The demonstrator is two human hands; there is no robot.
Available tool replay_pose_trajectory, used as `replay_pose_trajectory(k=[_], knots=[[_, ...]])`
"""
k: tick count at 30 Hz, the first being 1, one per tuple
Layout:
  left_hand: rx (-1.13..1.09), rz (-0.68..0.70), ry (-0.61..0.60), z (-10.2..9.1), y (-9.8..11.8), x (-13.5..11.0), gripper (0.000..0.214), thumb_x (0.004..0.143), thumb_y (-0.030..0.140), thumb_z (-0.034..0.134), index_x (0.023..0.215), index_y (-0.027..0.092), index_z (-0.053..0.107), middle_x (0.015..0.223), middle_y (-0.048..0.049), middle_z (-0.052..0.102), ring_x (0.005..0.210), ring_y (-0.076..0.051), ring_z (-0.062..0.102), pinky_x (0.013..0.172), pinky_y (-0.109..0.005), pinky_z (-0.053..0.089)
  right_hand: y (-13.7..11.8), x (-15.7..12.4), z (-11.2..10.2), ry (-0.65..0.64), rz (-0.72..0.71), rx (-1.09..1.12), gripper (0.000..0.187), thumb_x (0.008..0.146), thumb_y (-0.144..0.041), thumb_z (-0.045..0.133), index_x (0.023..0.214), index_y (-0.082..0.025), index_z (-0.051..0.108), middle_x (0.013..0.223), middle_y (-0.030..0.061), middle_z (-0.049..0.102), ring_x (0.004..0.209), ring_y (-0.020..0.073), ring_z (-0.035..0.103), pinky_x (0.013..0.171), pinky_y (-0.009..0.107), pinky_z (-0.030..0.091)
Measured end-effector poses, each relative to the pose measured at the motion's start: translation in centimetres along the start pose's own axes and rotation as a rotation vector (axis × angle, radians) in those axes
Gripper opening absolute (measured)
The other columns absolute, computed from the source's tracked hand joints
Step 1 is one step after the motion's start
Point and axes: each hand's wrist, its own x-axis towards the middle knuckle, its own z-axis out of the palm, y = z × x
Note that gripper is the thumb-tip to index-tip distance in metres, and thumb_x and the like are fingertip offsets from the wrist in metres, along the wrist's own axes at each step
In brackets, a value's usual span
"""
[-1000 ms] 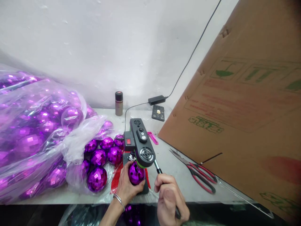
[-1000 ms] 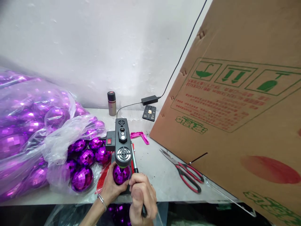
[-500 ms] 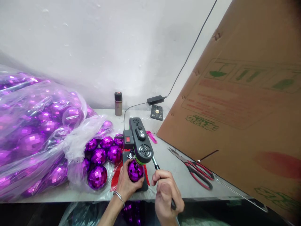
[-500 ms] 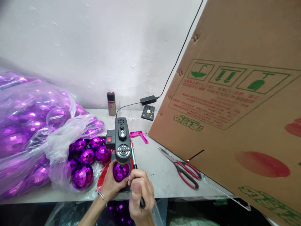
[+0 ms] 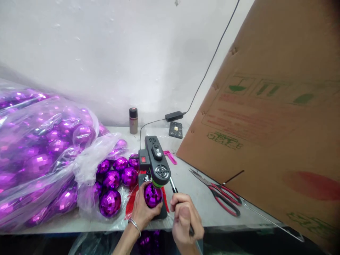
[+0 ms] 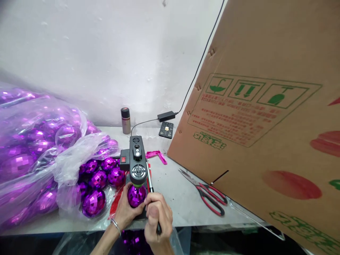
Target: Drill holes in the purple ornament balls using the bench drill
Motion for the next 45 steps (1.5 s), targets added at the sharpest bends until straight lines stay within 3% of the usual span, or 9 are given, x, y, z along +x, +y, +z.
replay_pose_trajectory(k=[6,14,17,21,28,33,38,41,45], knots=[[-0.018,0.117,-0.023,-0.2,-2.1,-0.5,0.077,0.072,0.038,0.089,0.140,0.021,0.057,0.133,-0.0152,0.076,0.124,-0.037,0.077,0.111,-0.059,0.061,-3.2,6.3,0.8,-0.041,0.142,-0.020,0.041,0.112,-0.015,0.049,0.072,-0.022,0.050,0.065,-0.0035,0.052,0.058,0.0112,0.055,0.050,0.027,0.035],[0.363,0.769,0.118,-2.4,-7.5,-9.9,0.087,0.086,0.063,0.087,0.159,0.032,0.051,0.146,-0.0170,0.072,0.132,-0.038,0.073,0.108,-0.053,0.063,-2.4,3.8,-0.1,-0.051,0.149,-0.019,0.036,0.111,-0.015,0.051,0.076,-0.022,0.055,0.067,-0.0022,0.055,0.063,0.0135,0.058,0.055,0.028,0.039],[0.518,0.626,0.252,-5.6,-6.8,-10.4,0.073,0.101,0.055,0.070,0.166,0.031,0.044,0.156,-0.0180,0.065,0.142,-0.039,0.066,0.113,-0.054,0.057,-1.9,3.2,-0.1,-0.039,0.144,-0.011,0.037,0.110,-0.013,0.052,0.074,-0.022,0.054,0.065,-0.0020,0.054,0.066,0.0154,0.060,0.058,0.029,0.041],[0.761,0.420,0.374,-11.5,-3.9,-5.6,0.053,0.107,0.040,0.060,0.157,0.023,0.056,0.150,-0.0192,0.070,0.138,-0.039,0.067,0.111,-0.054,0.055,-1.9,3.5,0.0,-0.046,0.132,-0.009,0.038,0.110,-0.012,0.052,0.073,-0.022,0.054,0.066,-0.0020,0.055,0.065,0.0149,0.060,0.057,0.029,0.039],[1.074,0.096,-0.137,-15.1,0.0,0.1,0.075,0.078,0.019,0.082,0.150,0.021,0.064,0.148,-0.0238,0.068,0.131,-0.041,0.069,0.107,-0.052,0.058,-2.1,3.7,0.0,-0.071,0.119,-0.030,0.037,0.110,-0.012,0.050,0.075,-0.022,0.053,0.067,-0.0020,0.056,0.064,0.0138,0.057,0.055,0.028,0.038],[0.407,-0.115,-0.036,-14.7,2.8,0.5,0.076,0.082,0.050,0.082,0.150,0.021,0.062,0.142,-0.0181,0.073,0.130,-0.040,0.070,0.116,-0.056,0.053,-2.7,4.3,0.0,-0.078,0.125,-0.026,0.037,0.111,-0.013,0.050,0.075,-0.022,0.053,0.068,-0.0025,0.055,0.063,0.0125,0.057,0.055,0.027,0.038],[-0.537,-0.333,0.199,-10.2,3.3,-1.2,0.084,0.082,0.082,0.077,0.142,0.024,0.067,0.149,-0.0137,0.073,0.145,-0.037,0.064,0.127,-0.052,0.046,-3.8,6.3,0.7,-0.054,0.167,0.001,0.043,0.112,-0.017,0.051,0.070,-0.023,0.049,0.064,-0.0040,0.049,0.060,0.0122,0.056,0.056,0.027,0.041],[-0.723,-0.401,0.135,-6.9,3.1,-2.2,0.084,0.080,0.083,0.079,0.138,0.024,0.069,0.145,-0.0146,0.076,0.138,-0.036,0.069,0.120,-0.052,0.054,-4.2,7.0,0.9,-0.059,0.161,0.002,0.044,0.113,-0.016,0.050,0.069,-0.023,0.047,0.063,-0.0046,0.048,0.059,0.0118,0.055,0.057,0.026,0.042],[-0.621,-0.306,0.127,-4.3,2.3,-2.4,0.083,0.082,0.075,0.081,0.145,0.024,0.062,0.148,-0.0150,0.073,0.138,-0.034,0.070,0.120,-0.050,0.055,-4.2,6.8,0.7,-0.088,0.173,-0.009,0.041,0.113,-0.014,0.049,0.072,-0.023,0.049,0.065,-0.0041,0.051,0.059,0.0114,0.054,0.057,0.026,0.043]])
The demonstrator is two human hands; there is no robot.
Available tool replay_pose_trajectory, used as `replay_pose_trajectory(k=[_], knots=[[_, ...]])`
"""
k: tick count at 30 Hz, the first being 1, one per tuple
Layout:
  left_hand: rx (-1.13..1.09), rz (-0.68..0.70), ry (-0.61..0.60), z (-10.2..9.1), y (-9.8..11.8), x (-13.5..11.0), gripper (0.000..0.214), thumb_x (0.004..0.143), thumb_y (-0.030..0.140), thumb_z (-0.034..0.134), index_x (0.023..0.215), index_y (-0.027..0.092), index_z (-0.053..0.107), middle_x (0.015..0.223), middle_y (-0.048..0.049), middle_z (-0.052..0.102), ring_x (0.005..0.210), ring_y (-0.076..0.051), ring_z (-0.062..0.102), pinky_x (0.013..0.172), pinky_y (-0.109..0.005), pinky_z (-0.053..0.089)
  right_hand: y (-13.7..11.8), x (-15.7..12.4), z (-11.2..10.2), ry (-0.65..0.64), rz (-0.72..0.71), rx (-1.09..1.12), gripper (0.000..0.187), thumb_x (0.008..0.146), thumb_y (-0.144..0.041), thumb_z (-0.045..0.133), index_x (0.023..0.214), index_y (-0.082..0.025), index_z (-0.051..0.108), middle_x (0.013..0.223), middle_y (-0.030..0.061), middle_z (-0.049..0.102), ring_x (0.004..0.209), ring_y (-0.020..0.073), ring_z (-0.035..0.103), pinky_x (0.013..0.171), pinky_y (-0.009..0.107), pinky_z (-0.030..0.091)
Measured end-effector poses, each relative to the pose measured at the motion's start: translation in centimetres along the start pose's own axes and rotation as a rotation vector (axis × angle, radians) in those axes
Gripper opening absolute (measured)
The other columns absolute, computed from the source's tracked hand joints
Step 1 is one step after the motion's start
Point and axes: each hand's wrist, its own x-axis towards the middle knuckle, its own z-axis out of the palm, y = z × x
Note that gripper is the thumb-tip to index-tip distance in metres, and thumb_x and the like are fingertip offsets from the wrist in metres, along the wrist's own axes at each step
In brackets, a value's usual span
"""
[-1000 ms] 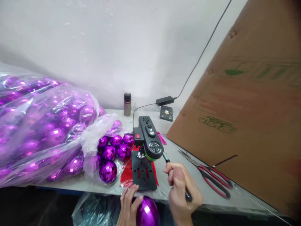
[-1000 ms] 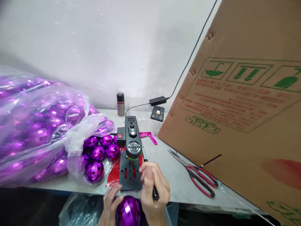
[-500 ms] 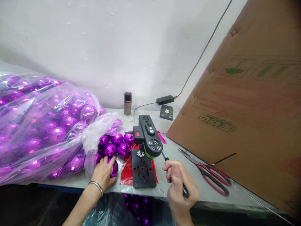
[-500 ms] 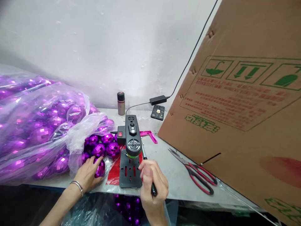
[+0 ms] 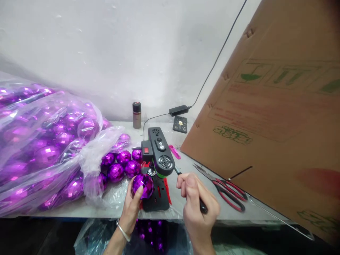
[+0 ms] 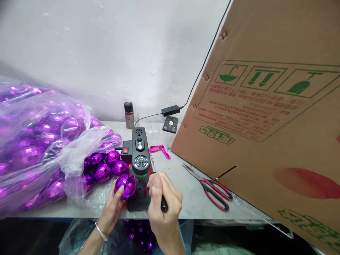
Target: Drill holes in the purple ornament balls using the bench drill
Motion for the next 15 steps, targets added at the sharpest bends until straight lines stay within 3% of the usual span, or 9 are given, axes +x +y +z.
replay_pose_trajectory(k=[5,10,15], knots=[[0.271,0.191,0.104,0.0,-2.7,1.1,0.082,0.079,0.069,0.083,0.139,0.019,0.059,0.141,-0.0182,0.073,0.134,-0.037,0.071,0.120,-0.056,0.052,0.4,-0.5,-0.3,-0.025,-0.010,0.016,0.037,0.111,-0.011,0.048,0.076,-0.023,0.053,0.068,-0.0028,0.055,0.061,0.0119,0.058,0.058,0.027,0.044],[0.528,0.316,-0.045,-0.9,-5.0,1.6,0.077,0.078,0.054,0.089,0.140,0.020,0.059,0.143,-0.0198,0.072,0.137,-0.040,0.070,0.119,-0.061,0.055,0.7,-0.8,-0.5,-0.047,-0.033,0.020,0.034,0.110,-0.009,0.048,0.080,-0.022,0.055,0.071,-0.0013,0.059,0.063,0.0124,0.059,0.058,0.027,0.045],[0.670,0.426,-0.158,-2.0,-5.2,1.6,0.075,0.083,0.044,0.089,0.147,0.021,0.057,0.149,-0.0191,0.071,0.140,-0.038,0.070,0.118,-0.059,0.057,0.7,-1.0,-0.6,-0.054,-0.045,0.003,0.031,0.110,-0.008,0.047,0.083,-0.022,0.054,0.073,-0.0017,0.058,0.064,0.0112,0.058,0.058,0.025,0.045]])
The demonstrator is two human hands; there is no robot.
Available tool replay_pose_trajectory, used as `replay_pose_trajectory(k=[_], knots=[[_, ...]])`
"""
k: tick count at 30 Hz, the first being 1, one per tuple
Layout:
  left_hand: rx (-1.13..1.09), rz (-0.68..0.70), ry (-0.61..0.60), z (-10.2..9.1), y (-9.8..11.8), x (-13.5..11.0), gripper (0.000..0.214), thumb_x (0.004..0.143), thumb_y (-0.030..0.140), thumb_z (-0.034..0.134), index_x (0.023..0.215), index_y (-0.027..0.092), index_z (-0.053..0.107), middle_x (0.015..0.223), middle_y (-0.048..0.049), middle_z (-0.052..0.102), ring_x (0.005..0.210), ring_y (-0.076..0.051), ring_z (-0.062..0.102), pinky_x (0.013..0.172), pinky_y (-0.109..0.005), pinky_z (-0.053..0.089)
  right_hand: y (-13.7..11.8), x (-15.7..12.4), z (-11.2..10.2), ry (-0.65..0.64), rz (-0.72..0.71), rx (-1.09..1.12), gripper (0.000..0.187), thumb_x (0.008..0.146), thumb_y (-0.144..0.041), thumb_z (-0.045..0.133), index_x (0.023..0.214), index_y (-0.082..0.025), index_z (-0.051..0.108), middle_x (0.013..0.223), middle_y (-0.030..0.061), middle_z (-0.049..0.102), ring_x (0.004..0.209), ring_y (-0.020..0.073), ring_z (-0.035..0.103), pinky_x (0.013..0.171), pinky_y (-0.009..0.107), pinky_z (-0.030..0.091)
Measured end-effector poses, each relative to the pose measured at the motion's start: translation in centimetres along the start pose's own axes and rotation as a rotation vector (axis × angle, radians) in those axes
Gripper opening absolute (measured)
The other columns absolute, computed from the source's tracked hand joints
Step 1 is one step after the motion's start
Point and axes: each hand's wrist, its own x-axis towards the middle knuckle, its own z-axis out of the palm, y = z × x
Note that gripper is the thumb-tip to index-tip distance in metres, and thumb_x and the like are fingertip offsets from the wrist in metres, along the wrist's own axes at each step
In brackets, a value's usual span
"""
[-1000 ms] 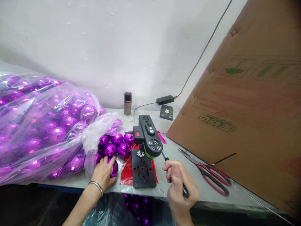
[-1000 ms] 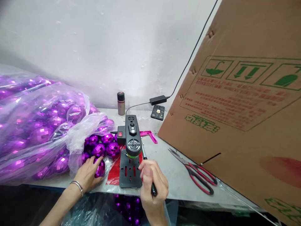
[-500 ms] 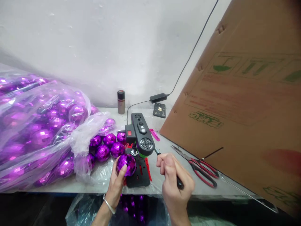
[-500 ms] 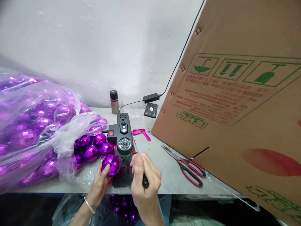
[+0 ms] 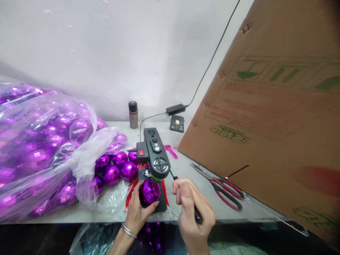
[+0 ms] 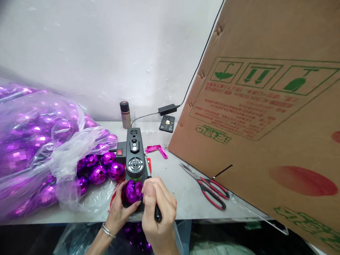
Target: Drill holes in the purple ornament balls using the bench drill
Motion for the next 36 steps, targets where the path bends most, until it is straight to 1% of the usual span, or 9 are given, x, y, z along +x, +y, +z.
replay_pose_trajectory(k=[4,7,9,13,17,21,27,32,36], knots=[[0.048,0.037,-0.023,-0.2,1.3,0.8,0.073,0.081,0.040,0.089,0.145,0.021,0.060,0.145,-0.0182,0.074,0.136,-0.038,0.072,0.115,-0.059,0.059,0.0,-0.2,0.0,-0.008,-0.006,0.000,0.030,0.109,-0.006,0.047,0.085,-0.022,0.056,0.074,-0.0011,0.058,0.064,0.0115,0.058,0.057,0.025,0.046],[0.038,0.038,-0.039,0.4,2.6,1.8,0.070,0.078,0.040,0.086,0.141,0.019,0.063,0.138,-0.0176,0.076,0.131,-0.039,0.073,0.114,-0.061,0.058,0.1,-0.4,-0.1,-0.003,-0.001,0.007,0.030,0.109,-0.006,0.048,0.086,-0.022,0.057,0.075,-0.0005,0.060,0.064,0.0119,0.059,0.058,0.025,0.046],[0.009,0.012,-0.044,1.0,2.9,2.3,0.070,0.076,0.041,0.085,0.139,0.019,0.063,0.134,-0.0169,0.076,0.127,-0.039,0.074,0.112,-0.061,0.059,0.2,-0.5,-0.2,-0.004,0.004,0.008,0.030,0.108,-0.005,0.048,0.085,-0.022,0.058,0.075,-0.0002,0.060,0.065,0.0123,0.061,0.058,0.026,0.046],[-0.043,-0.040,-0.075,1.6,2.0,2.4,0.077,0.076,0.046,0.085,0.142,0.018,0.059,0.135,-0.0172,0.074,0.126,-0.039,0.074,0.111,-0.060,0.060,0.4,-0.7,-0.4,-0.014,-0.008,-0.001,0.031,0.107,-0.004,0.047,0.084,-0.021,0.058,0.073,0.0002,0.060,0.063,0.0134,0.061,0.055,0.027,0.045],[-0.063,-0.046,-0.061,2.0,1.3,2.1,0.080,0.072,0.043,0.086,0.142,0.018,0.057,0.134,-0.0172,0.073,0.125,-0.038,0.073,0.112,-0.061,0.058,0.6,-0.8,-0.3,0.004,-0.028,-0.004,0.032,0.107,-0.004,0.047,0.083,-0.022,0.056,0.071,-0.0008,0.059,0.062,0.0129,0.061,0.055,0.026,0.044],[-0.050,-0.049,-0.002,2.5,1.5,2.0,0.080,0.069,0.043,0.085,0.139,0.018,0.057,0.131,-0.0168,0.073,0.125,-0.039,0.072,0.112,-0.062,0.058,1.3,-2.0,0.0,0.030,-0.048,-0.008,0.033,0.107,-0.004,0.046,0.081,-0.021,0.056,0.071,-0.0005,0.059,0.060,0.0125,0.059,0.054,0.027,0.042],[-0.031,-0.047,-0.001,2.6,1.7,1.9,0.077,0.069,0.043,0.083,0.138,0.019,0.058,0.128,-0.0151,0.074,0.121,-0.038,0.073,0.110,-0.060,0.059,2.8,-4.2,0.3,0.102,-0.030,0.028,0.033,0.108,-0.008,0.046,0.079,-0.021,0.054,0.072,0.0000,0.058,0.059,0.0130,0.057,0.055,0.029,0.042],[-0.028,-0.057,-0.005,2.7,1.7,1.9,0.078,0.068,0.043,0.083,0.139,0.019,0.058,0.128,-0.0153,0.075,0.121,-0.038,0.073,0.110,-0.060,0.060,3.1,-4.6,0.6,0.123,-0.016,0.043,0.035,0.110,-0.013,0.045,0.077,-0.022,0.051,0.070,-0.0006,0.057,0.057,0.0127,0.055,0.054,0.029,0.040],[-0.018,-0.053,0.003,2.8,1.8,2.0,0.078,0.068,0.043,0.082,0.138,0.019,0.058,0.129,-0.0156,0.075,0.122,-0.038,0.073,0.111,-0.060,0.059,3.3,-4.8,0.6,0.133,-0.022,0.036,0.037,0.111,-0.013,0.046,0.076,-0.022,0.051,0.071,0.0000,0.057,0.060,0.0133,0.057,0.056,0.029,0.042]])
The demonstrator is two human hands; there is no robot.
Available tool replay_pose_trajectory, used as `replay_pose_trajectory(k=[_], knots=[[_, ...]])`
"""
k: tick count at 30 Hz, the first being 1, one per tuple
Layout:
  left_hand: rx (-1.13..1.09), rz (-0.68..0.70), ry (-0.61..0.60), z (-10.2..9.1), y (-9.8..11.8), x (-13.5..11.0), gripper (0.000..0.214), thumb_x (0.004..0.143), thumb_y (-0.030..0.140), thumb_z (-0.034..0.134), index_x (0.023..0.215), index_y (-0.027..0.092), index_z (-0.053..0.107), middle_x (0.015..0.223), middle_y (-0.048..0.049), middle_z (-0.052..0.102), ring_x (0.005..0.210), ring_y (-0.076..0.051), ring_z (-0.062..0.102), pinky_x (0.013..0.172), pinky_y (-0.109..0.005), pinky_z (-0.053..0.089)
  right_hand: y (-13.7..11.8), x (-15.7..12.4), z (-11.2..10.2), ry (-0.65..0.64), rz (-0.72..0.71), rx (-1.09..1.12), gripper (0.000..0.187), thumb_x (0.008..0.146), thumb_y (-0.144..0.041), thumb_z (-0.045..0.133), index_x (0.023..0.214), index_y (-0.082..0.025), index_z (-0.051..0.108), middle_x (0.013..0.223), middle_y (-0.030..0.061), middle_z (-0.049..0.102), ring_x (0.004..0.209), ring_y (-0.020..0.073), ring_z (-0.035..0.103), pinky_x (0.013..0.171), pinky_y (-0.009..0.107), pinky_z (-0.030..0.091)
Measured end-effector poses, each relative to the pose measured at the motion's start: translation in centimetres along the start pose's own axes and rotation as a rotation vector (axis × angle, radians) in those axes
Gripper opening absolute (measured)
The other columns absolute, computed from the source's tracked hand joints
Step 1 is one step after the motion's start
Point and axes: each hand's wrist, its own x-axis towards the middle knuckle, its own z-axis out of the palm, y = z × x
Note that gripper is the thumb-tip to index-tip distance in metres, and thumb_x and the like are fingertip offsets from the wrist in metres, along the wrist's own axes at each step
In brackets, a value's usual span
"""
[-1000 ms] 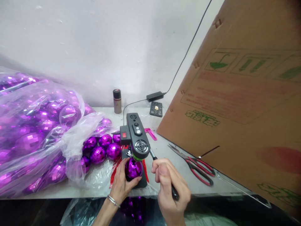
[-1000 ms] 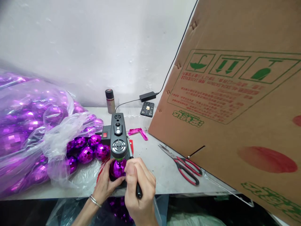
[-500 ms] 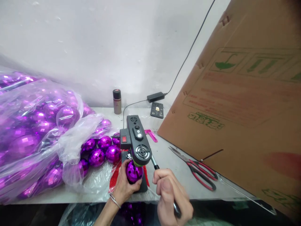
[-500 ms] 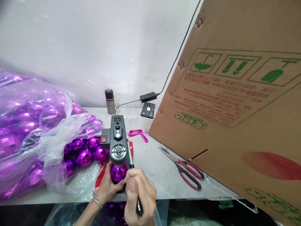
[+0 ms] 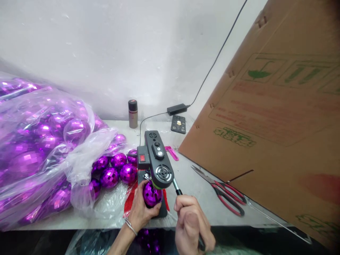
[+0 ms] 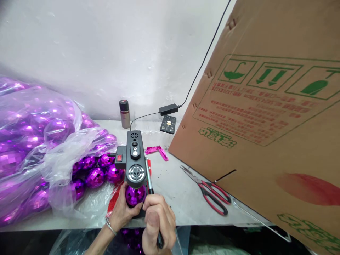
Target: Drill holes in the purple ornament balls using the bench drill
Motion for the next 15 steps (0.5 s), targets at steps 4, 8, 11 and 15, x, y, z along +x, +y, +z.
replay_pose_trajectory(k=[4,8,11,15], knots=[[-0.004,0.010,0.005,0.07,0.01,0.09,0.077,0.068,0.044,0.081,0.137,0.018,0.058,0.130,-0.0167,0.074,0.123,-0.039,0.073,0.112,-0.061,0.058,0.22,-0.20,-0.02,0.005,0.016,-0.007,0.039,0.112,-0.015,0.047,0.073,-0.022,0.052,0.069,-0.0008,0.057,0.060,0.0124,0.056,0.053,0.027,0.040],[-0.016,0.015,0.011,0.16,0.00,0.15,0.077,0.067,0.040,0.082,0.137,0.019,0.057,0.130,-0.0163,0.074,0.124,-0.039,0.073,0.112,-0.062,0.058,0.26,-0.33,0.14,0.036,0.033,0.009,0.039,0.112,-0.018,0.047,0.073,-0.022,0.051,0.068,-0.0015,0.057,0.058,0.0124,0.055,0.050,0.027,0.038],[-0.031,0.021,0.009,0.09,0.15,0.24,0.077,0.067,0.039,0.082,0.137,0.019,0.057,0.130,-0.0168,0.075,0.124,-0.039,0.073,0.112,-0.062,0.058,0.42,-0.50,0.13,0.031,0.032,0.020,0.039,0.112,-0.018,0.047,0.073,-0.022,0.052,0.070,-0.0013,0.059,0.056,0.0115,0.054,0.050,0.026,0.039],[-0.032,0.022,-0.025,-0.22,0.43,0.45,0.077,0.068,0.040,0.083,0.137,0.018,0.058,0.130,-0.0175,0.075,0.124,-0.040,0.074,0.111,-0.062,0.059,0.86,-0.68,0.04,0.025,0.026,0.043,0.040,0.112,-0.015,0.046,0.073,-0.022,0.053,0.073,-0.0010,0.061,0.059,0.0114,0.058,0.053,0.026,0.044]])
